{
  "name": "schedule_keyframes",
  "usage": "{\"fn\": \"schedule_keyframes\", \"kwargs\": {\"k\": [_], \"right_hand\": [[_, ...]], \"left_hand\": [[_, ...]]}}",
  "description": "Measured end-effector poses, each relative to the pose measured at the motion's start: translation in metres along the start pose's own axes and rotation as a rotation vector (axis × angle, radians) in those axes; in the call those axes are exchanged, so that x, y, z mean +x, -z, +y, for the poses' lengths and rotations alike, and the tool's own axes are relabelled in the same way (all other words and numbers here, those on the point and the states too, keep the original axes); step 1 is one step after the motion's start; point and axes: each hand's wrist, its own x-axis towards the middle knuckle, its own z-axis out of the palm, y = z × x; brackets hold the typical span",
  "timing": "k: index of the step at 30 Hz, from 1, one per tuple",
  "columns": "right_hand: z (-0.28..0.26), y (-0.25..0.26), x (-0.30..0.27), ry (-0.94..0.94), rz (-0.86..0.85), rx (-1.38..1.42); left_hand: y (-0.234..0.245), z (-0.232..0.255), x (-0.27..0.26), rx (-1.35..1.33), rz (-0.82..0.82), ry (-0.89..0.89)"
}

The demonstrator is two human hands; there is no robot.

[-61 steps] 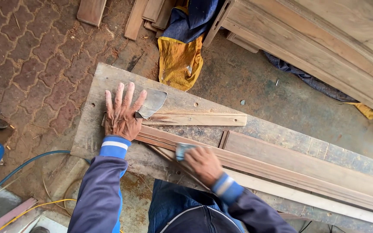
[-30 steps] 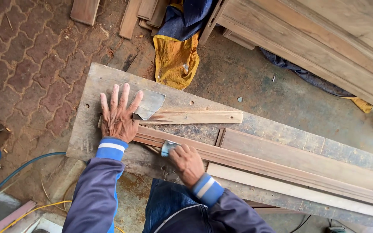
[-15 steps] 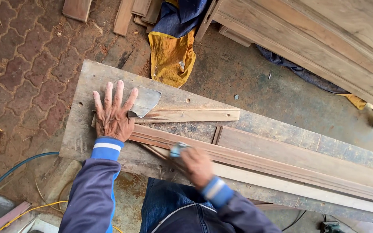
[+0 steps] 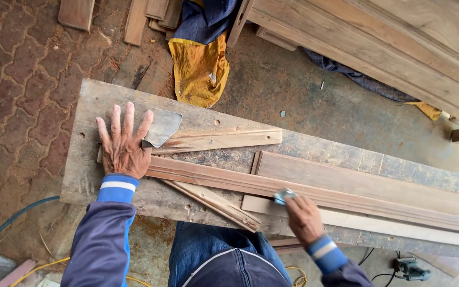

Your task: Manually sand a wooden trim piece using a sanding block.

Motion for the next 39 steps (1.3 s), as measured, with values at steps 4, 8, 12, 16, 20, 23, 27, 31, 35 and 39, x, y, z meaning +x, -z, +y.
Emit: {"fn": "schedule_keyframes", "kwargs": {"k": [4,8,12,16,20,23,27,31,35,39], "right_hand": [[-0.092,-0.028,0.07,0.16,0.044,0.086],[-0.132,-0.038,0.106,0.25,-0.138,0.096],[-0.047,-0.012,0.047,0.224,0.032,0.137],[0.034,0.018,-0.024,-0.025,-0.027,0.056],[0.009,0.008,-0.007,0.01,0.054,0.038],[-0.053,-0.027,0.039,0.152,0.11,0.115],[-0.144,-0.043,0.112,0.234,-0.216,0.013],[-0.072,-0.014,0.069,0.264,-0.085,0.135],[0.047,0.023,-0.03,0.058,0.061,0.071],[0.074,0.042,-0.05,-0.121,-0.068,-0.056]], "left_hand": [[0.0,-0.001,0.001,0.004,0.005,-0.009],[0.001,-0.003,-0.001,-0.007,-0.009,-0.016],[0.0,-0.003,0.001,-0.004,-0.013,-0.015],[-0.002,-0.004,-0.001,0.015,-0.022,-0.003],[0.0,-0.002,0.0,0.009,-0.022,-0.005],[-0.001,-0.001,0.0,0.003,-0.021,-0.005],[-0.002,-0.003,-0.003,-0.008,-0.013,-0.002],[-0.001,-0.003,0.0,-0.031,-0.005,-0.023],[-0.001,-0.003,-0.003,-0.031,-0.008,-0.014],[0.0,-0.002,-0.003,-0.029,-0.01,-0.01]]}}
